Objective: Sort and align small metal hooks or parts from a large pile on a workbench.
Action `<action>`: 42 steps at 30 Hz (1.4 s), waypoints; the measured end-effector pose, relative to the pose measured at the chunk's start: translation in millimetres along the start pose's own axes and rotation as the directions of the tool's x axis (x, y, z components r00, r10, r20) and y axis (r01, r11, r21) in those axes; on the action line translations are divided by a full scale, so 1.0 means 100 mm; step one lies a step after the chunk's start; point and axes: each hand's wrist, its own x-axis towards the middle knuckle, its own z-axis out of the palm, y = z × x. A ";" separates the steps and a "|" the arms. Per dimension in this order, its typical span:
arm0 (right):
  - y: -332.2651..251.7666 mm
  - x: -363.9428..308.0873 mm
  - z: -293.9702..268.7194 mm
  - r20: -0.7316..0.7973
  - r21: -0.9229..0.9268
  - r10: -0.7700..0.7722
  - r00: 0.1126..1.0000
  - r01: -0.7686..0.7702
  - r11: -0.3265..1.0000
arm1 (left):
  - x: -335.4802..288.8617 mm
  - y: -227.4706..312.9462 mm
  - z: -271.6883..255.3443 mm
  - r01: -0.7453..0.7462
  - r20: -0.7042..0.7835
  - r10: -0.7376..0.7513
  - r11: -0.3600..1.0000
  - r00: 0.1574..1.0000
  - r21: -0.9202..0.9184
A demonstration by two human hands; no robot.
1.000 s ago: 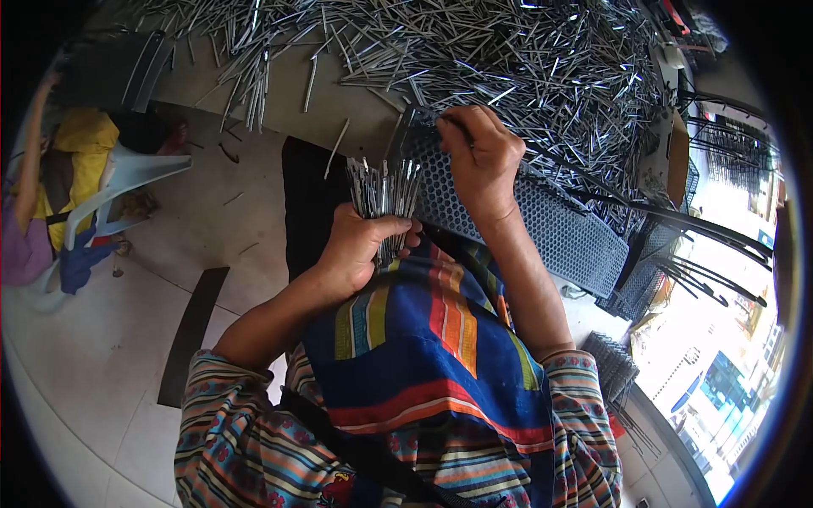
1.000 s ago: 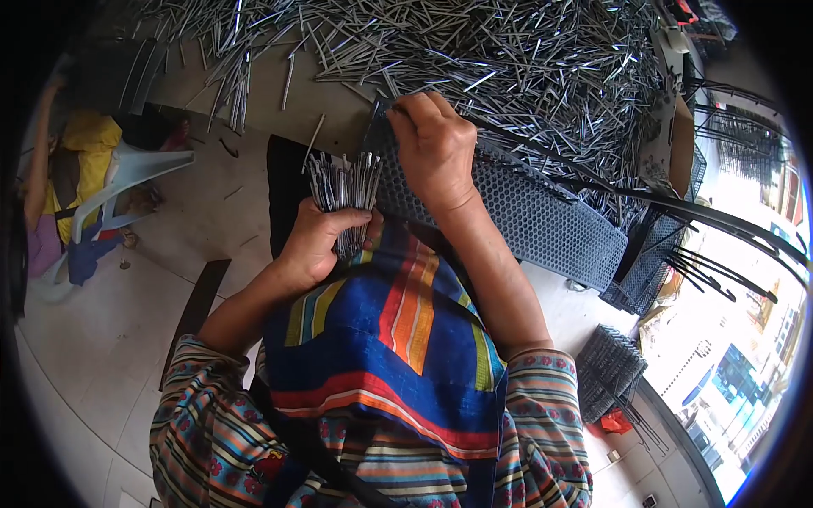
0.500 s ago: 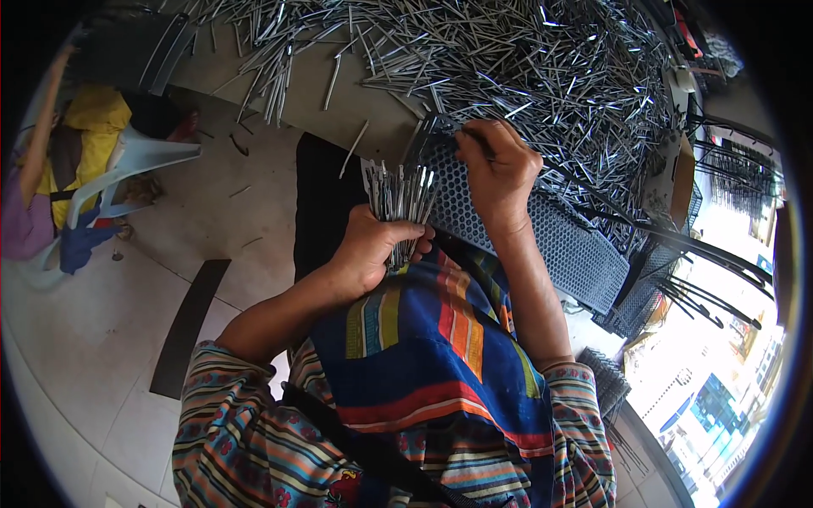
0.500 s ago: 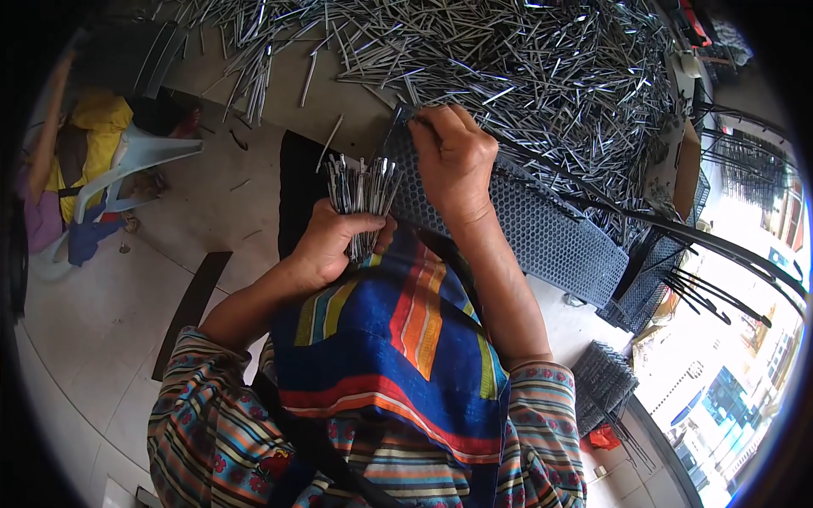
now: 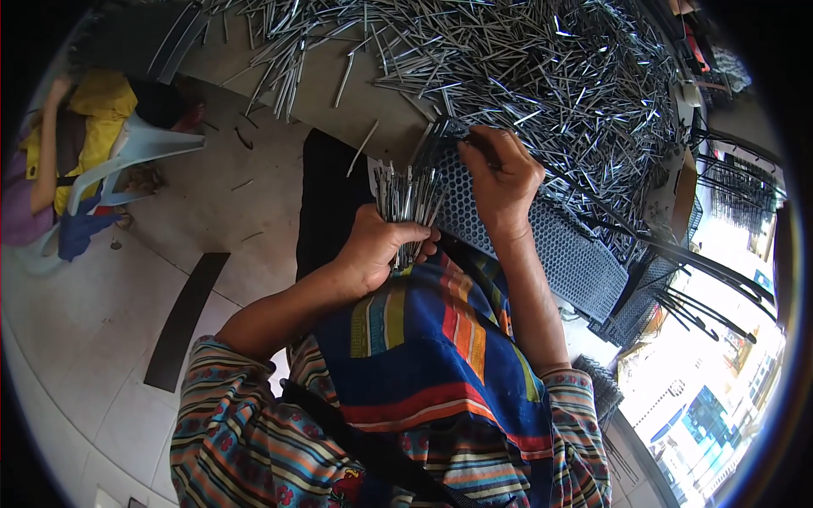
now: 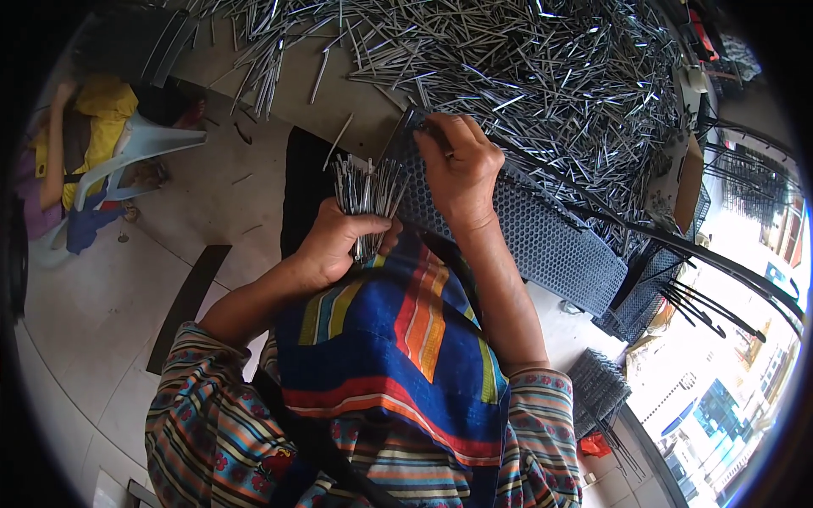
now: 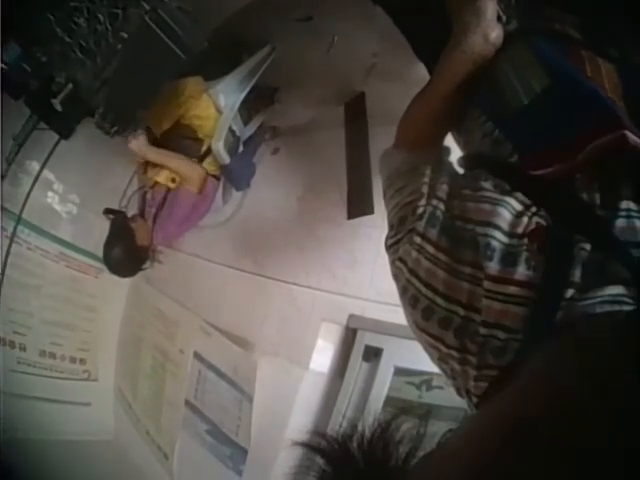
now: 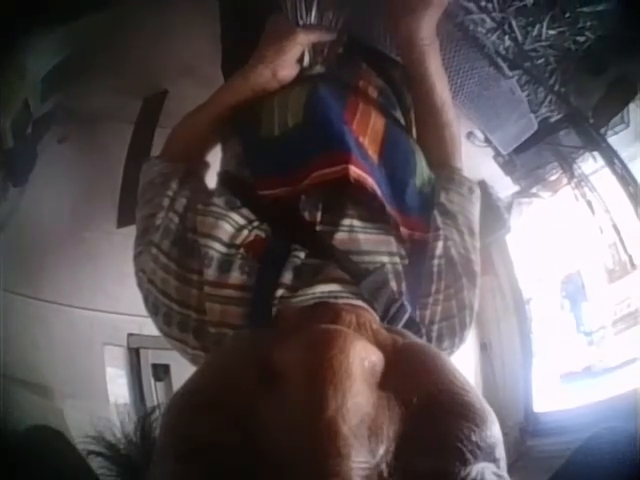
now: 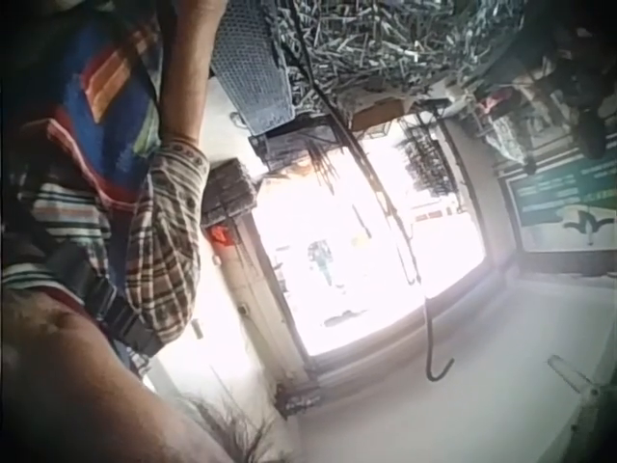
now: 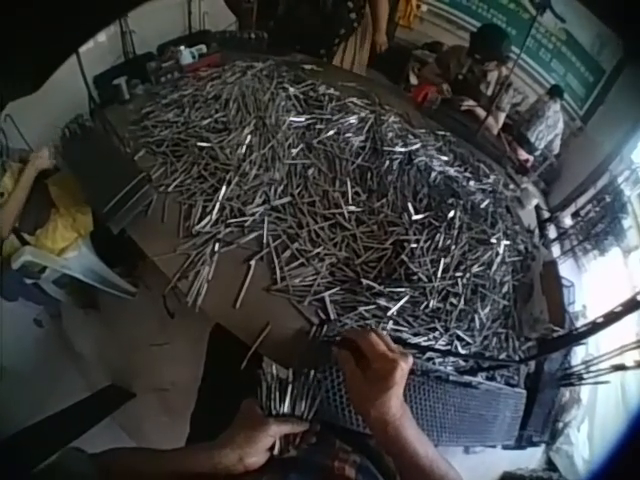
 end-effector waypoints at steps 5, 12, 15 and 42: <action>0.06 -0.02 0.02 0.004 -0.035 -0.018 1.000 0.018 0.999 | 0.00 0.01 -0.02 0.004 0.017 -0.003 1.000 1.000 -0.006; 0.08 -0.11 -0.01 -0.041 -0.084 -0.019 0.999 0.015 0.996 | 0.00 0.01 -0.03 0.032 0.026 -0.030 0.997 0.999 -0.067; 0.07 -0.12 -0.01 -0.066 -0.032 0.016 0.998 -0.018 0.999 | 0.02 0.00 -0.05 0.036 0.029 -0.034 0.997 0.999 -0.071; 0.20 -0.27 -0.26 -0.217 0.246 0.068 0.974 -0.013 0.969 | 0.01 0.02 0.12 0.020 -0.023 -0.019 0.996 1.000 0.082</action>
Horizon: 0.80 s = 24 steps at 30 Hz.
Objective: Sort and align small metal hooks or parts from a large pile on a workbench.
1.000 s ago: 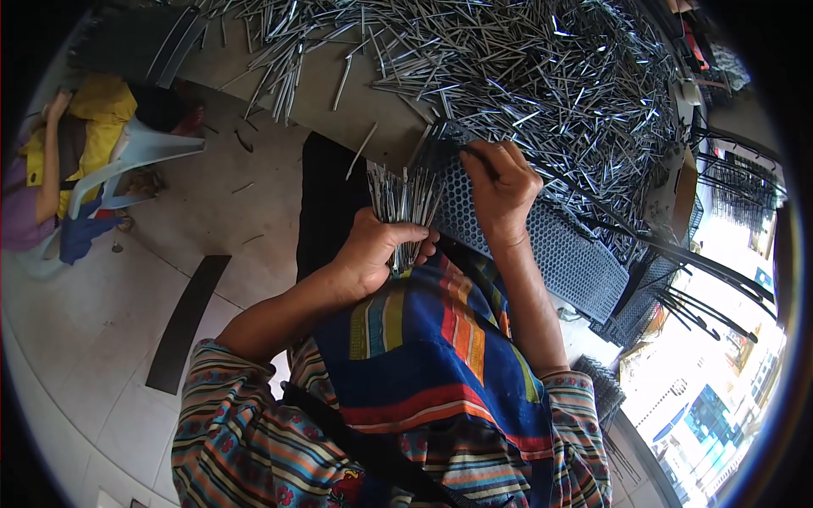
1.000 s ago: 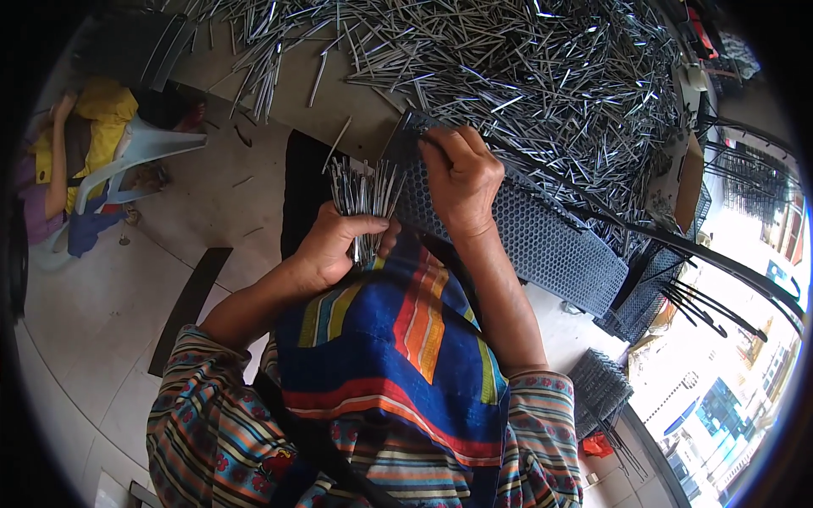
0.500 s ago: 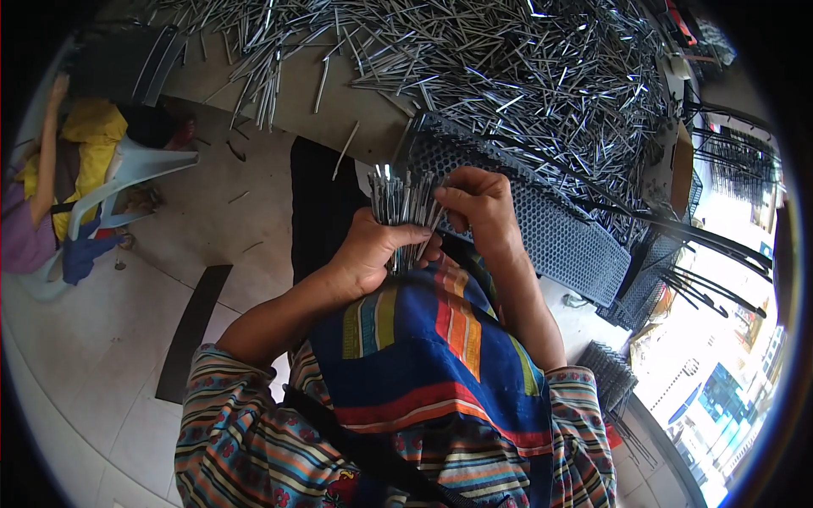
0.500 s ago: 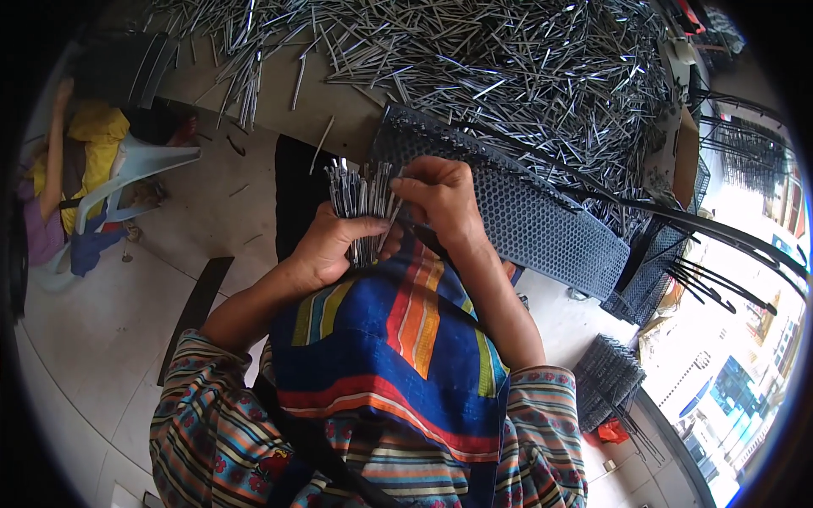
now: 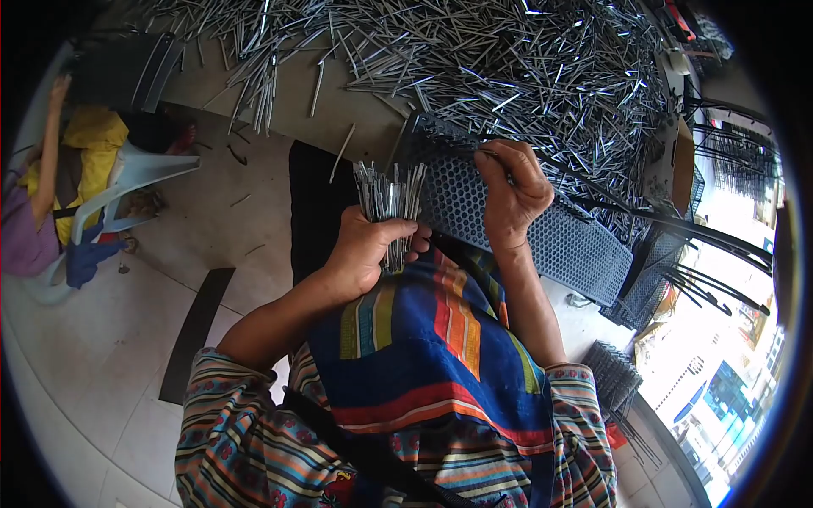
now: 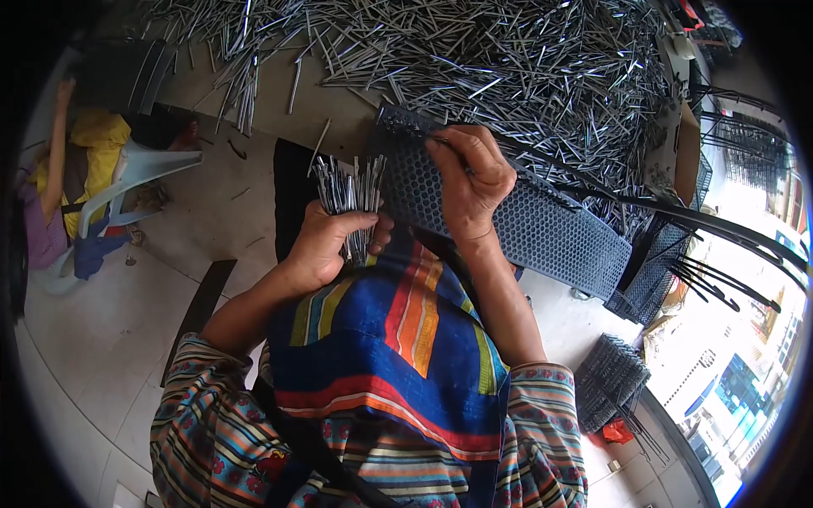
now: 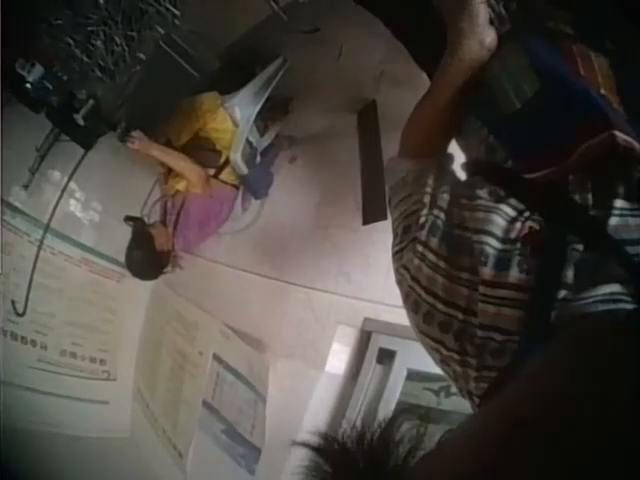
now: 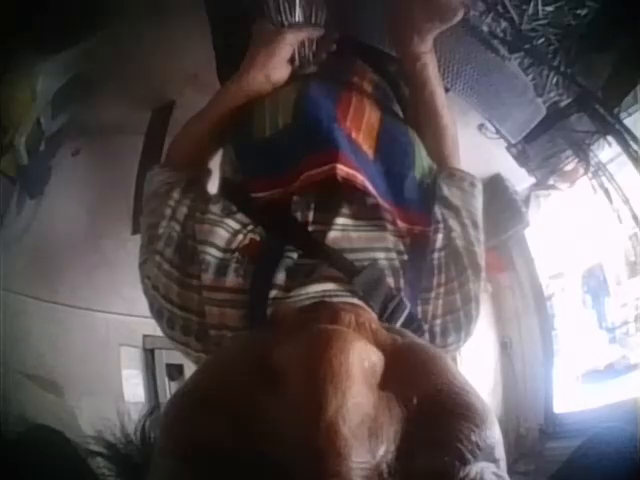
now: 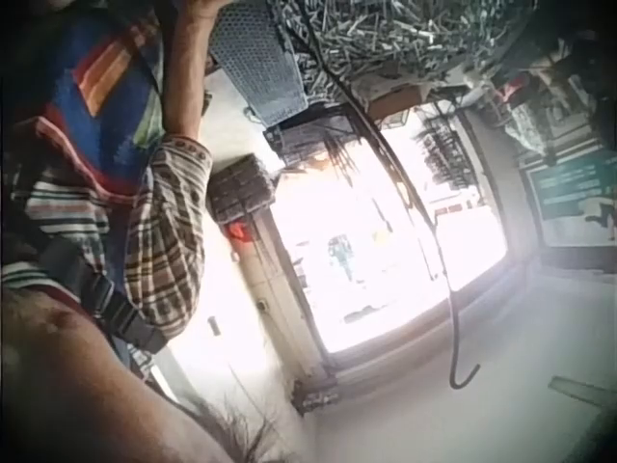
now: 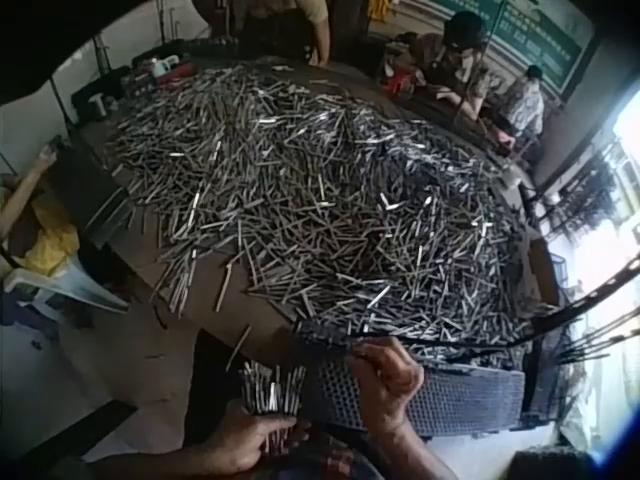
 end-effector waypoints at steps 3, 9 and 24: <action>-0.01 0.02 0.01 -0.001 0.010 0.053 0.999 -0.053 0.999 | 0.02 -0.03 -0.02 0.012 -0.004 -0.012 1.000 1.000 -0.015; 0.07 -0.03 0.07 0.060 -0.043 0.027 0.998 -0.025 0.999 | 0.01 -0.01 -0.01 0.038 -0.002 -0.038 0.999 0.999 -0.018; 0.04 0.02 0.16 0.221 -0.356 0.001 0.975 0.079 0.931 | 0.03 -0.04 -0.03 0.108 0.016 -0.107 0.992 0.994 -0.069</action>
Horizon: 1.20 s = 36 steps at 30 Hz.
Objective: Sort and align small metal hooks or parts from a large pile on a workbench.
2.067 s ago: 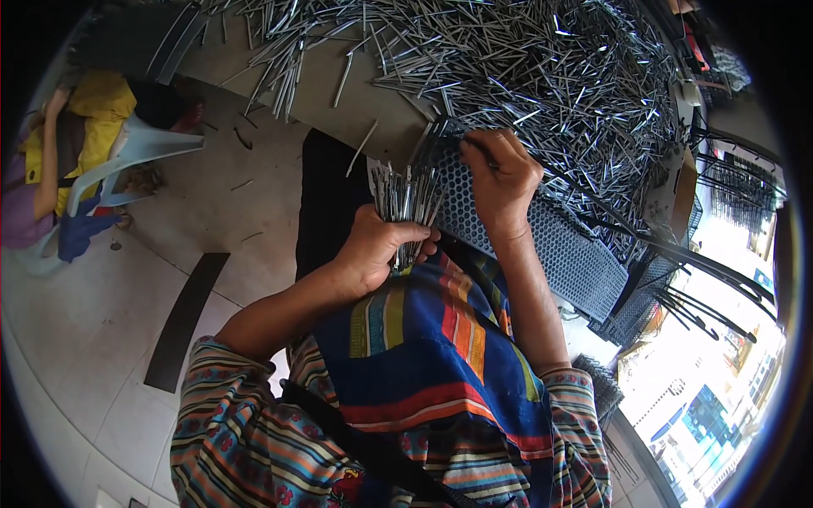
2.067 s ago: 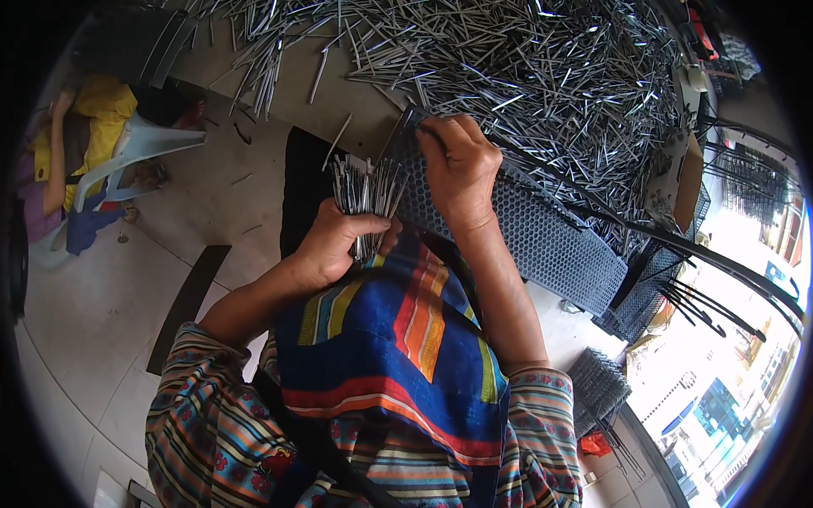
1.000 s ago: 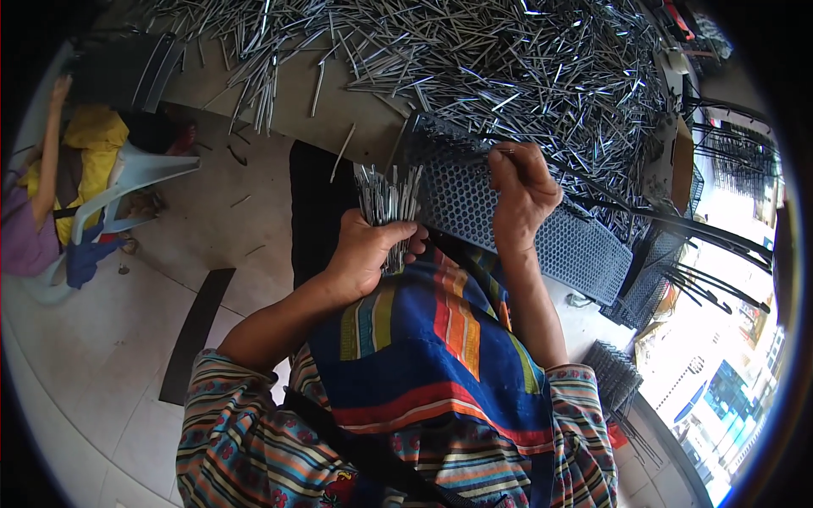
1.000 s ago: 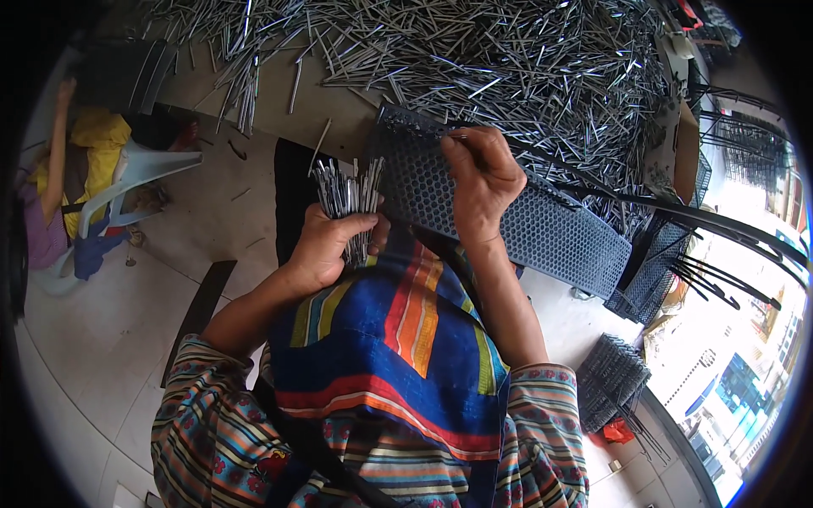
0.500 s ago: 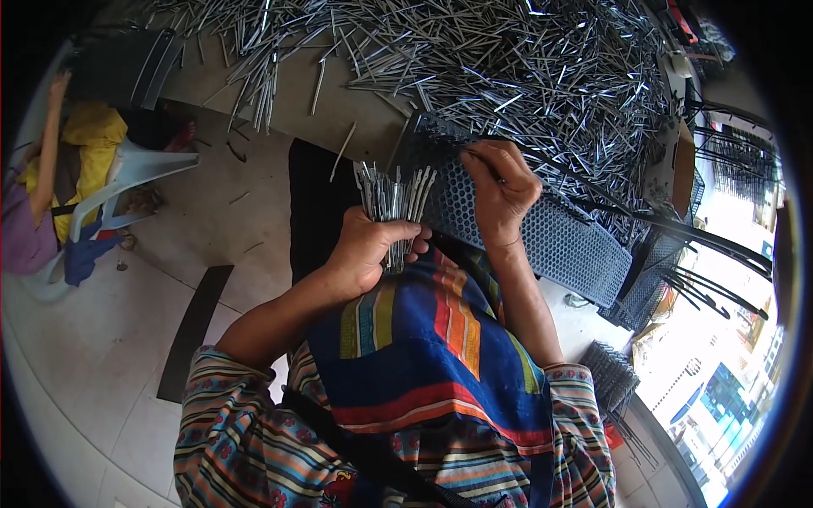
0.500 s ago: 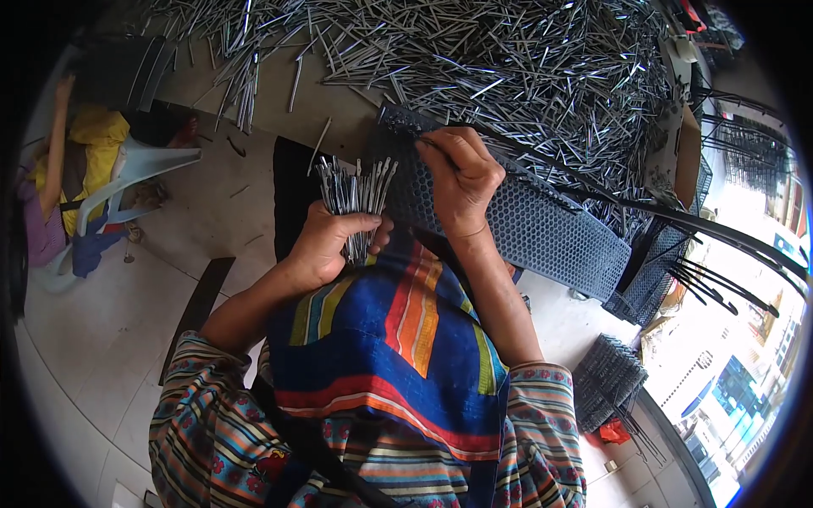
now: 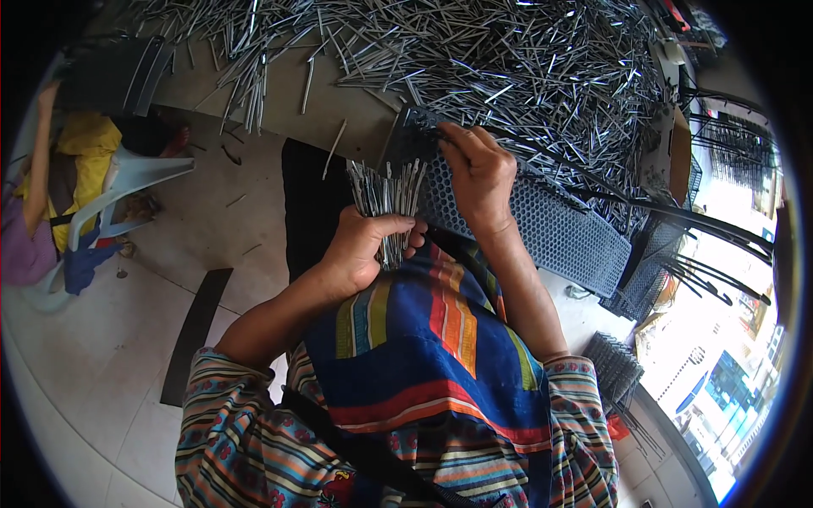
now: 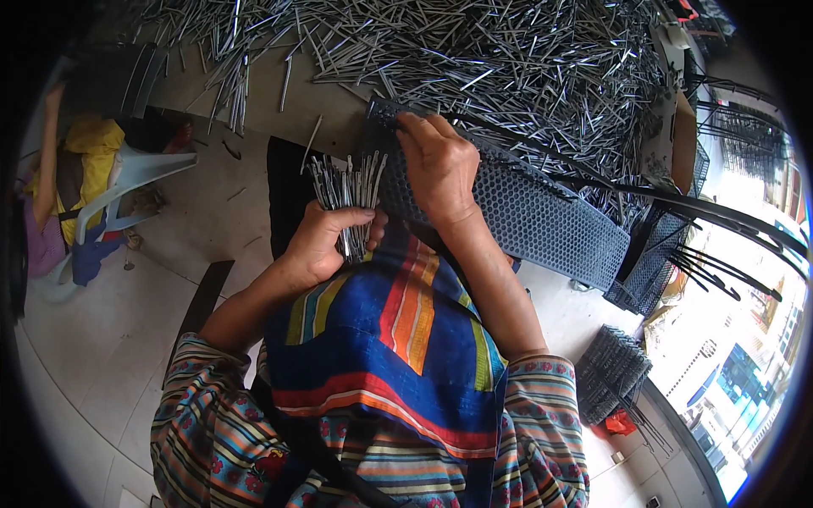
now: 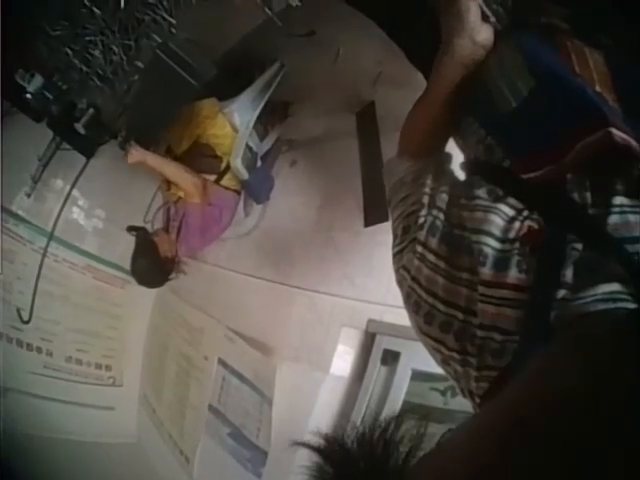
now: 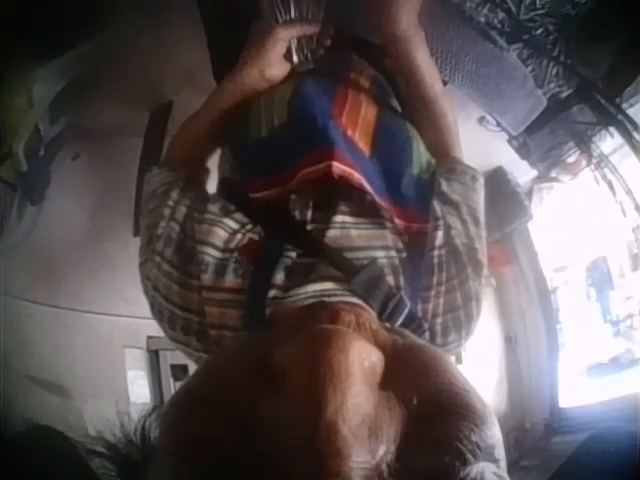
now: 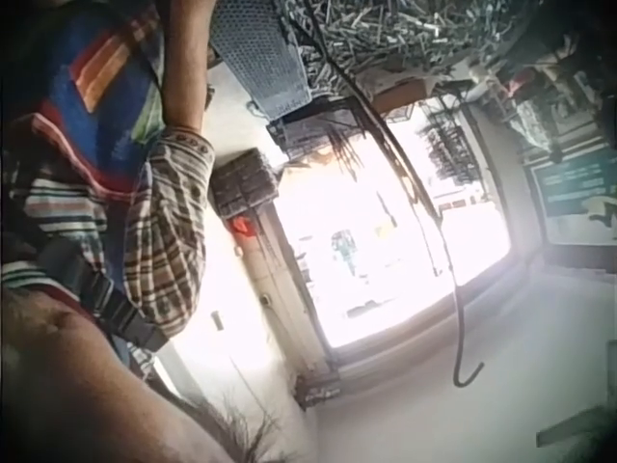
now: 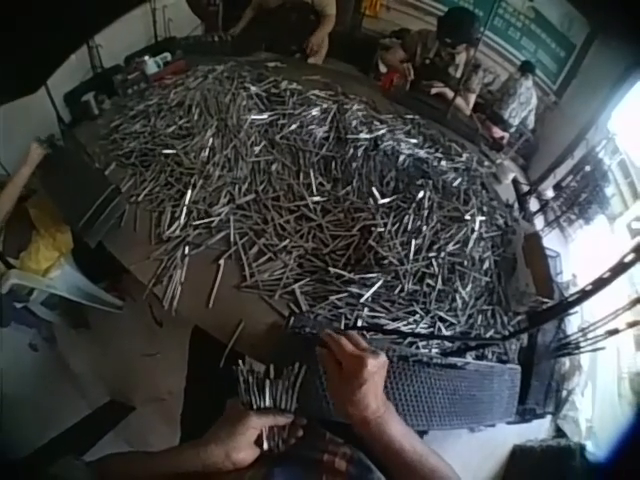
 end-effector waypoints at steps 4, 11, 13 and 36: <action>-0.04 -0.10 -0.09 -0.057 0.063 0.034 0.998 -0.030 0.998 | 0.00 -0.02 -0.01 -0.017 0.053 0.017 1.000 0.998 -0.013; -0.05 -0.24 -0.18 0.617 0.561 0.442 0.652 -0.757 0.334 | -0.02 -0.03 0.09 -0.035 0.129 0.027 0.998 0.991 0.056; 0.01 -0.28 -0.20 0.532 0.631 0.522 0.667 -0.723 0.281 | -0.02 -0.04 0.09 -0.028 0.051 0.028 1.000 0.998 -0.009; 0.11 -0.18 -0.15 -0.141 0.188 0.092 0.986 -0.065 0.980 | 0.02 -0.03 0.09 -0.067 0.002 0.067 0.991 0.998 0.113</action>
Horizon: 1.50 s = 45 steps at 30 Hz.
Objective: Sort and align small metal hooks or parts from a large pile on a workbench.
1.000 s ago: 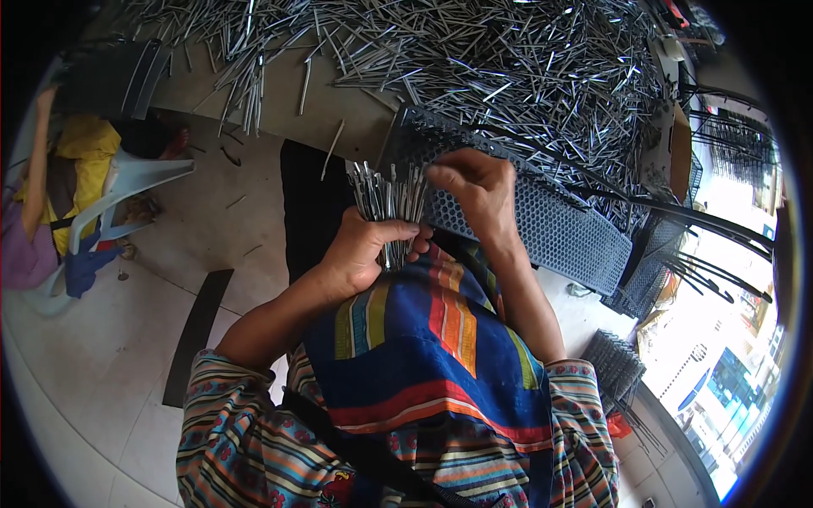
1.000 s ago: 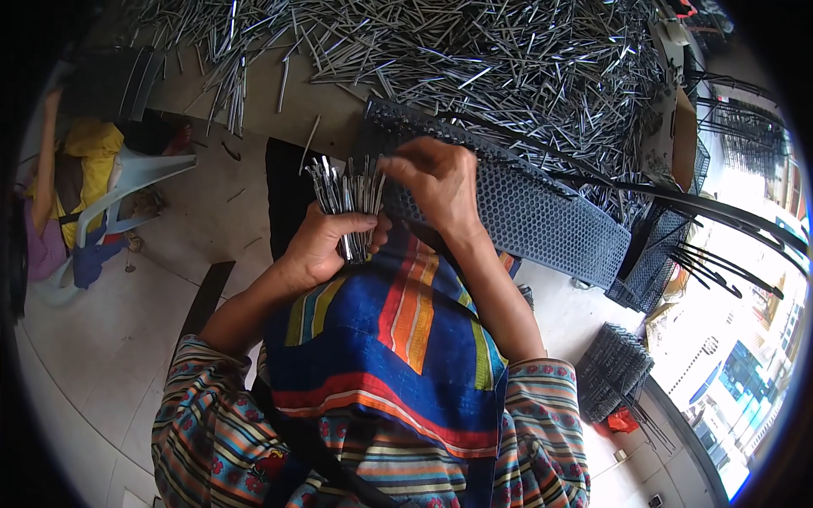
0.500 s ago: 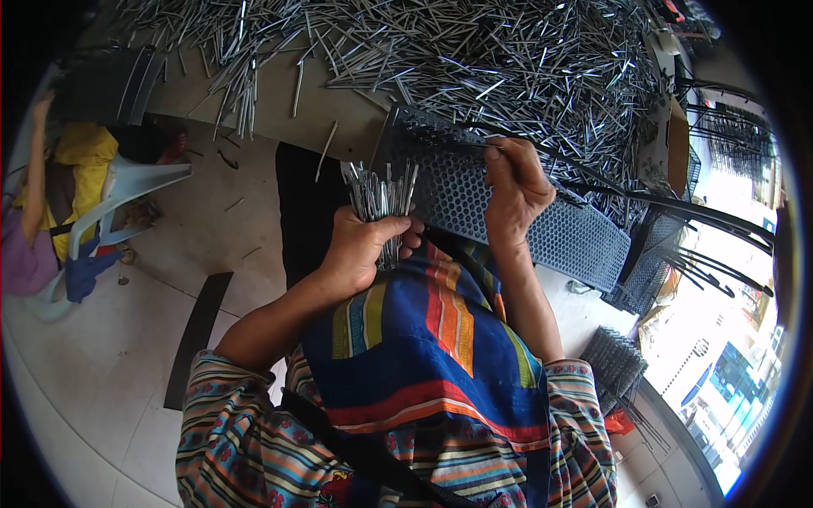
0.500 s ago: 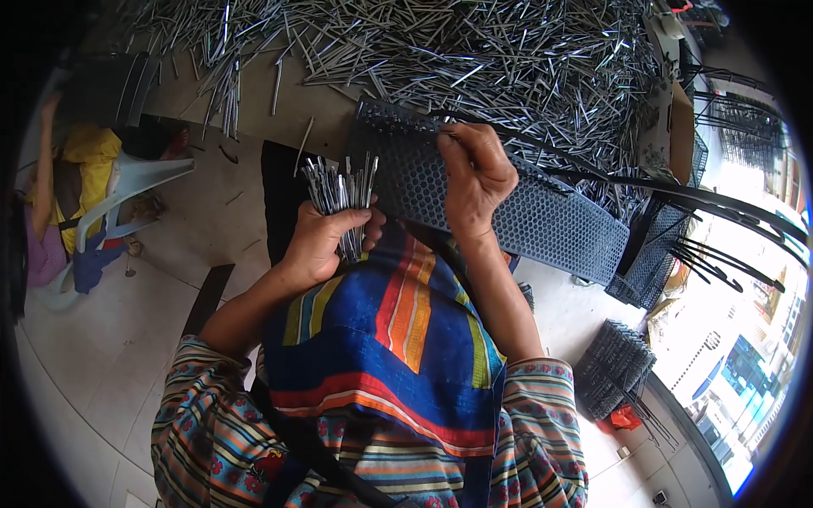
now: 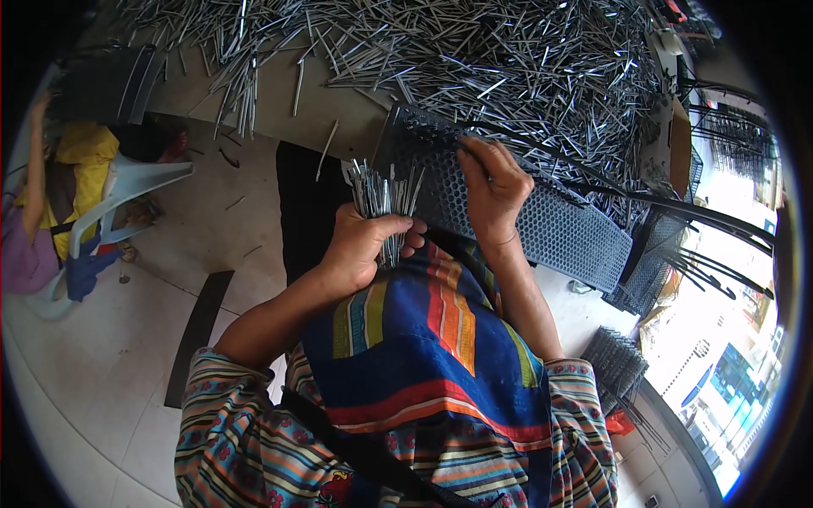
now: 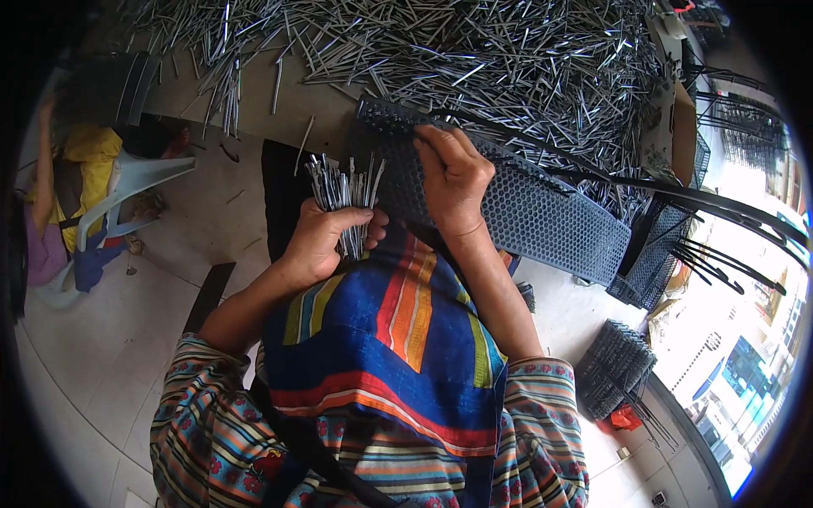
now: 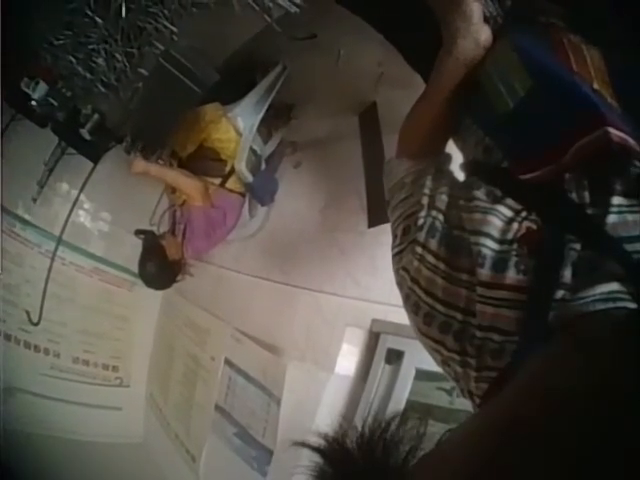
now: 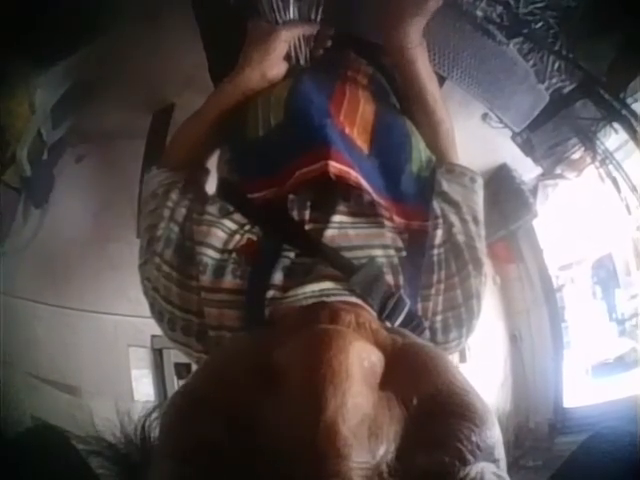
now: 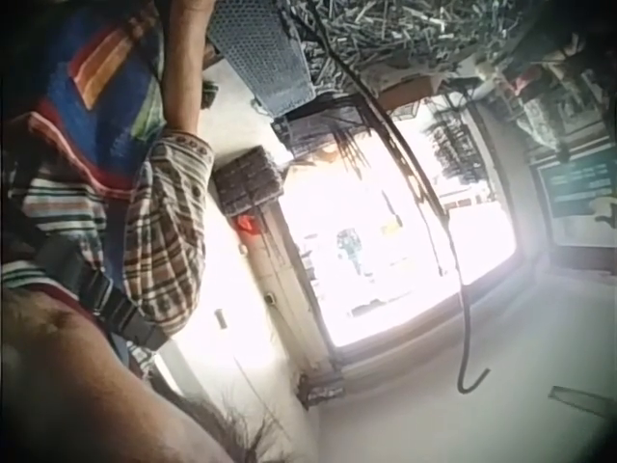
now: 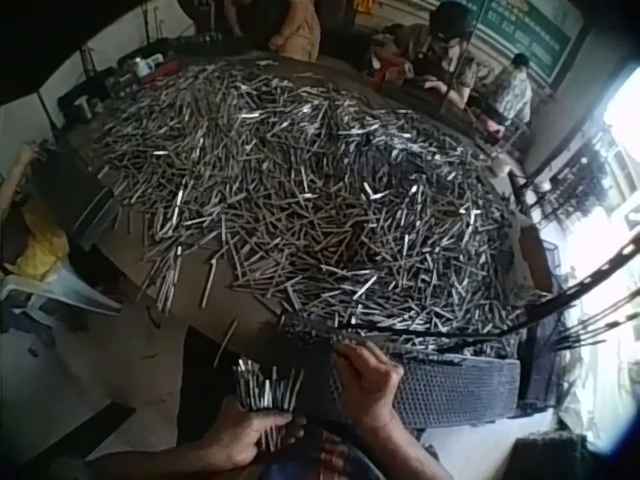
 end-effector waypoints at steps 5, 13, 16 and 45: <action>0.09 -0.08 0.02 0.024 -0.088 -0.058 0.998 0.060 0.994 | 0.02 -0.02 0.01 0.010 0.021 -0.009 1.000 1.000 -0.015; -0.07 -0.11 -0.02 0.112 0.095 0.263 0.958 -0.274 0.957 | -0.03 -0.04 0.04 -0.031 0.051 0.034 0.998 0.998 -0.049; 0.07 -0.04 0.04 0.036 -0.012 -0.080 0.996 0.080 0.997 | -0.05 -0.08 0.04 -0.021 0.049 0.022 0.999 0.999 -0.033; 0.12 -0.45 -0.18 0.014 -0.111 0.031 0.999 -0.030 0.993 | -0.56 -0.49 0.15 -0.075 0.055 0.073 0.996 0.996 0.040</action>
